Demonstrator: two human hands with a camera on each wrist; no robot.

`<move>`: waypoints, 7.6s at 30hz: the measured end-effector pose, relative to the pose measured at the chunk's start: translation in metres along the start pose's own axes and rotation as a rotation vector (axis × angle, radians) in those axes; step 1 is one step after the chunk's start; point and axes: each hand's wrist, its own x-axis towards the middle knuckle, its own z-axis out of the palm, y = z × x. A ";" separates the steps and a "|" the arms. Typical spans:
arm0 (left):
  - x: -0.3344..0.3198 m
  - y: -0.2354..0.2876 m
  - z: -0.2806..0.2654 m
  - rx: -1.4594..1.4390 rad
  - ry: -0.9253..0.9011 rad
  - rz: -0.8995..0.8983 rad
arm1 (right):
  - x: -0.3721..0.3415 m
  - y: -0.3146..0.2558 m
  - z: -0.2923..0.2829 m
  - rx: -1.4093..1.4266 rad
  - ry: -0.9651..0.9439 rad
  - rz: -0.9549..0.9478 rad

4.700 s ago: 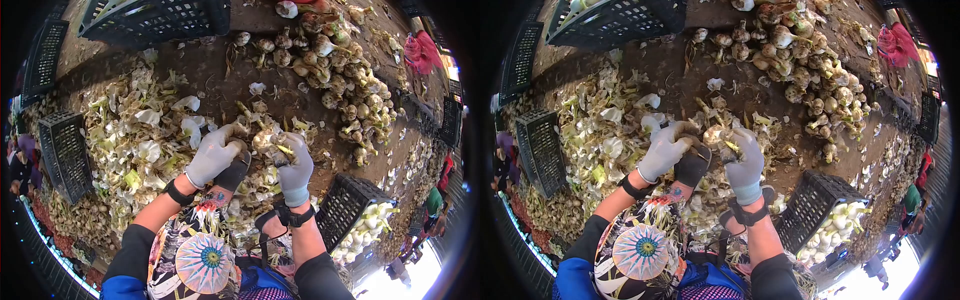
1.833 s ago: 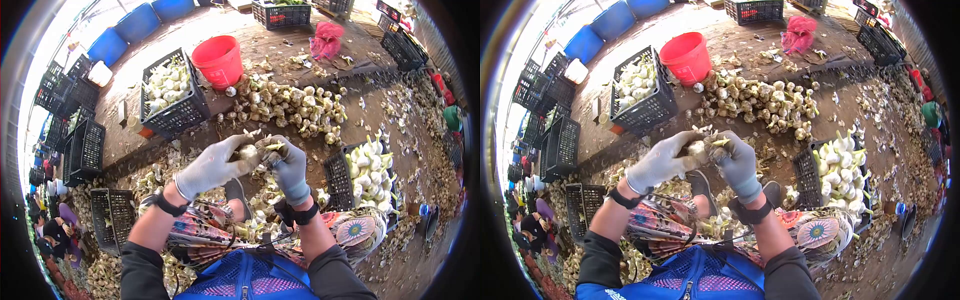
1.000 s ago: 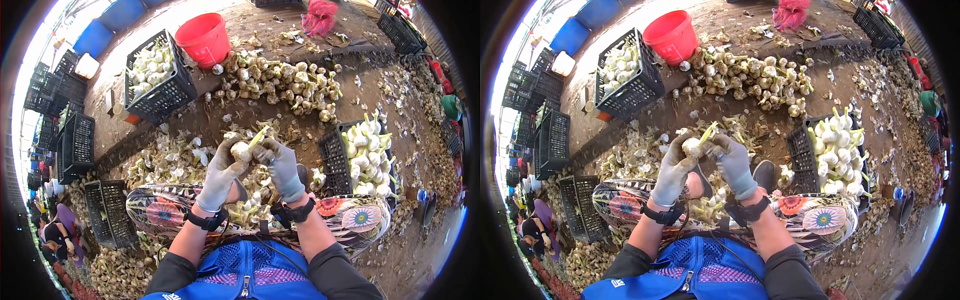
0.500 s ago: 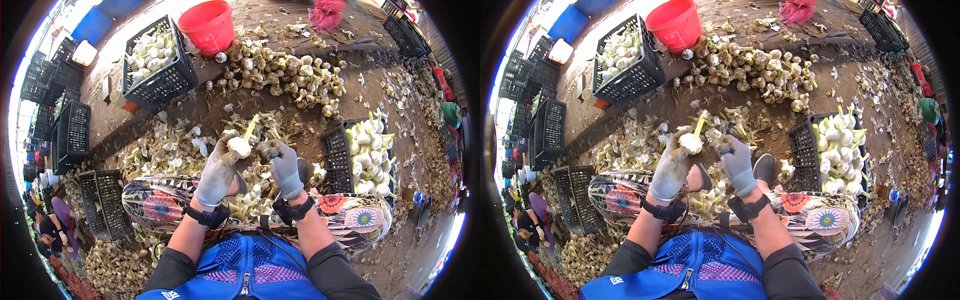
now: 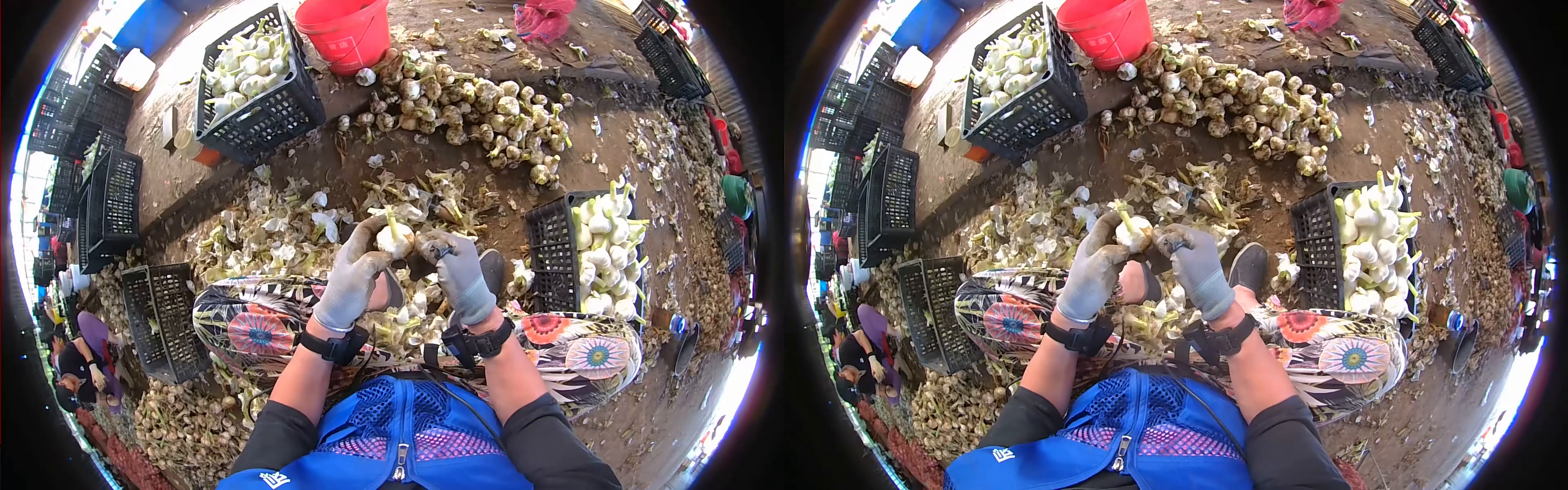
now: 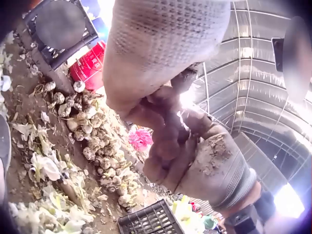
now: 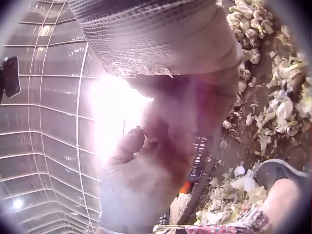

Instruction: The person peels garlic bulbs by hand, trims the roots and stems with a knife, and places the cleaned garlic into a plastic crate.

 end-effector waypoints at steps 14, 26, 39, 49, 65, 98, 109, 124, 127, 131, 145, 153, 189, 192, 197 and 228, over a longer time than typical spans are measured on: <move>0.000 -0.004 -0.014 0.019 0.017 -0.009 | 0.000 0.015 -0.010 -0.421 -0.057 0.045; 0.002 0.000 -0.016 0.159 0.000 -0.045 | 0.000 -0.009 0.009 -0.331 -0.023 -0.003; -0.001 -0.023 -0.029 0.095 0.059 -0.039 | -0.008 0.002 0.017 -0.482 0.043 0.025; 0.007 -0.020 -0.043 0.196 0.304 0.070 | -0.001 0.040 0.000 -0.375 -0.040 0.099; 0.007 -0.021 -0.028 0.473 0.229 0.054 | -0.006 0.002 0.024 -0.417 -0.077 0.224; 0.009 -0.034 -0.046 0.307 0.247 0.097 | 0.001 0.007 0.018 -0.353 -0.066 -0.022; 0.012 -0.038 -0.046 0.216 0.274 0.044 | -0.002 0.038 0.015 -0.401 -0.021 0.098; 0.011 -0.039 -0.043 0.287 0.411 0.061 | -0.003 0.025 0.021 -0.294 0.032 0.105; 0.013 -0.046 -0.042 0.355 0.427 0.054 | -0.002 0.007 0.028 -0.446 -0.062 0.079; 0.013 -0.044 -0.040 0.383 0.478 0.090 | -0.004 0.019 0.029 -0.317 -0.029 0.050; 0.004 -0.070 -0.012 0.812 0.466 0.184 | 0.013 0.059 0.041 -0.595 0.353 0.053; -0.002 -0.066 -0.014 0.680 0.458 0.163 | 0.010 0.038 0.040 -0.388 0.395 0.102; -0.006 -0.061 -0.004 0.113 0.316 -0.016 | 0.008 0.098 0.019 -0.709 0.226 -0.083; -0.003 -0.065 -0.011 0.112 0.422 -0.015 | 0.022 0.097 -0.002 -0.275 0.430 0.159; 0.002 -0.070 -0.003 0.471 0.491 0.034 | 0.010 0.040 0.038 -0.511 0.375 -0.155; 0.004 -0.077 -0.038 -0.256 -0.064 -0.330 | 0.017 0.007 0.040 -0.075 0.199 -0.255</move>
